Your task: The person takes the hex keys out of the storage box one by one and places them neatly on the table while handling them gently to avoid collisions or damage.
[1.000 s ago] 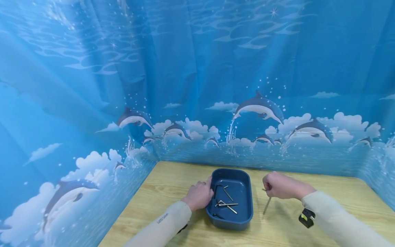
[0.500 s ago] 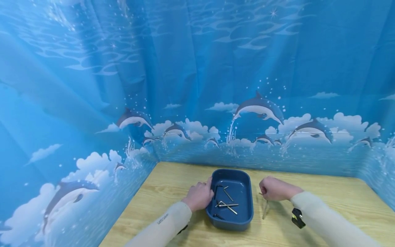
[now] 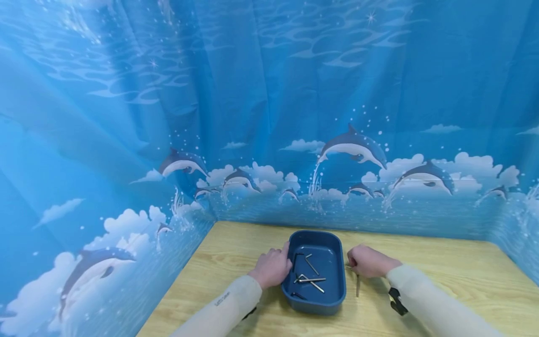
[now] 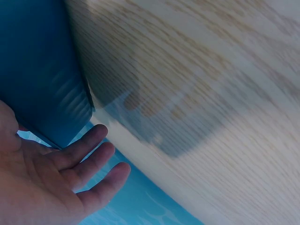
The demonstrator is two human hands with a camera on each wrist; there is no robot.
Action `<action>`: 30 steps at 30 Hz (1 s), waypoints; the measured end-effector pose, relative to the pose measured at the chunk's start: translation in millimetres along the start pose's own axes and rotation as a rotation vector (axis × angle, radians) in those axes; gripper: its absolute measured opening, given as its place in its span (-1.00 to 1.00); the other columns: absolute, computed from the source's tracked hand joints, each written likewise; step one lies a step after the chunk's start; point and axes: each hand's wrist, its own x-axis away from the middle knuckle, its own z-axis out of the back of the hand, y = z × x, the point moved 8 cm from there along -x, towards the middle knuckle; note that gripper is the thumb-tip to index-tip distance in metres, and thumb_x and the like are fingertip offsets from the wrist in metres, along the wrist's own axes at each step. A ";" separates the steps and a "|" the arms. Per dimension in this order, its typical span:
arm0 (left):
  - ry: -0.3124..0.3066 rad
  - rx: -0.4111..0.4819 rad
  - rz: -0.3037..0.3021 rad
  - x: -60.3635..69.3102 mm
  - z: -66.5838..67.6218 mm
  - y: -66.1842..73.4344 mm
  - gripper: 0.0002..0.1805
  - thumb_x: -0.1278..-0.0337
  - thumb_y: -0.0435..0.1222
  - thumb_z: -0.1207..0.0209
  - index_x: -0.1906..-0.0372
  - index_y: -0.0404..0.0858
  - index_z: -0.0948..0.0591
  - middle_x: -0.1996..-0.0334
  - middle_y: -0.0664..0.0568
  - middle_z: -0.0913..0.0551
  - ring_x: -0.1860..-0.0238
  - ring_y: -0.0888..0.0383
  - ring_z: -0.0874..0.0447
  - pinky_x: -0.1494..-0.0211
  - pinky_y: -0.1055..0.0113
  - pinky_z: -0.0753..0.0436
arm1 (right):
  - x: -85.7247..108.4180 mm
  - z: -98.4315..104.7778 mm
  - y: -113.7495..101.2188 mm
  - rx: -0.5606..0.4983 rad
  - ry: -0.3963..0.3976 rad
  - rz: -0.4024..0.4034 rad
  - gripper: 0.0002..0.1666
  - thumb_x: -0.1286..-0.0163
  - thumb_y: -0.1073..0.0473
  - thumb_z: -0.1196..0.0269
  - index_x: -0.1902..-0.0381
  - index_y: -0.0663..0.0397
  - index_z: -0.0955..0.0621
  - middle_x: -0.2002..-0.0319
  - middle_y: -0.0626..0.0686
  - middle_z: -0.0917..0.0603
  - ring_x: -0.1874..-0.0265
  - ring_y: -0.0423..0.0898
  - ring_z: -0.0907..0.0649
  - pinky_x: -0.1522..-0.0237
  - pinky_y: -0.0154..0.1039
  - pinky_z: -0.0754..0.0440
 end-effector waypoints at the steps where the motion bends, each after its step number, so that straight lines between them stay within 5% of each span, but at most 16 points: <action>1: 0.002 -0.002 -0.001 0.4 0.1 0.0 -0.41 -0.41 -0.14 0.00 -0.47 -0.24 -0.35 0.05 -0.14 -0.75 0.05 -0.07 -0.70 0.12 -0.04 -0.65 | -0.9 -1.7 0.6 0.006 0.009 0.002 -0.70 -0.21 0.36 -0.35 0.59 -0.03 -0.51 0.62 -0.21 -0.42 0.62 -0.33 -0.36 0.52 -0.35 -0.40; 11: -0.020 0.017 0.008 -1.6 -0.2 0.9 -0.40 -0.45 -0.13 0.03 -0.50 -0.23 -0.31 -0.01 -0.14 -0.73 -0.01 -0.07 -0.69 0.04 -0.07 -0.64 | -5.4 -2.8 6.7 0.026 0.033 -0.071 -0.71 -0.19 0.43 -0.32 0.59 0.00 -0.53 0.63 -0.17 -0.43 0.61 -0.27 -0.35 0.51 -0.31 -0.37; 18: -0.005 0.027 0.019 0.3 0.8 -2.1 -0.40 -0.44 -0.13 0.01 -0.49 -0.22 -0.32 0.04 -0.17 -0.74 0.04 -0.10 -0.70 0.08 -0.06 -0.65 | -6.1 2.4 -1.2 0.033 0.075 -0.011 -0.70 -0.20 0.45 -0.28 0.62 0.04 -0.53 0.65 -0.18 -0.40 0.63 -0.28 -0.31 0.53 -0.33 -0.36; 30: -0.021 0.014 0.019 -0.5 0.8 1.3 -0.41 -0.43 -0.13 0.01 -0.48 -0.22 -0.33 0.00 -0.16 -0.73 0.02 -0.10 -0.69 0.04 -0.07 -0.64 | -3.6 -1.8 4.0 0.059 0.113 -0.022 -0.72 -0.17 0.46 -0.29 0.61 0.03 -0.59 0.63 -0.18 -0.52 0.63 -0.29 -0.41 0.53 -0.30 -0.45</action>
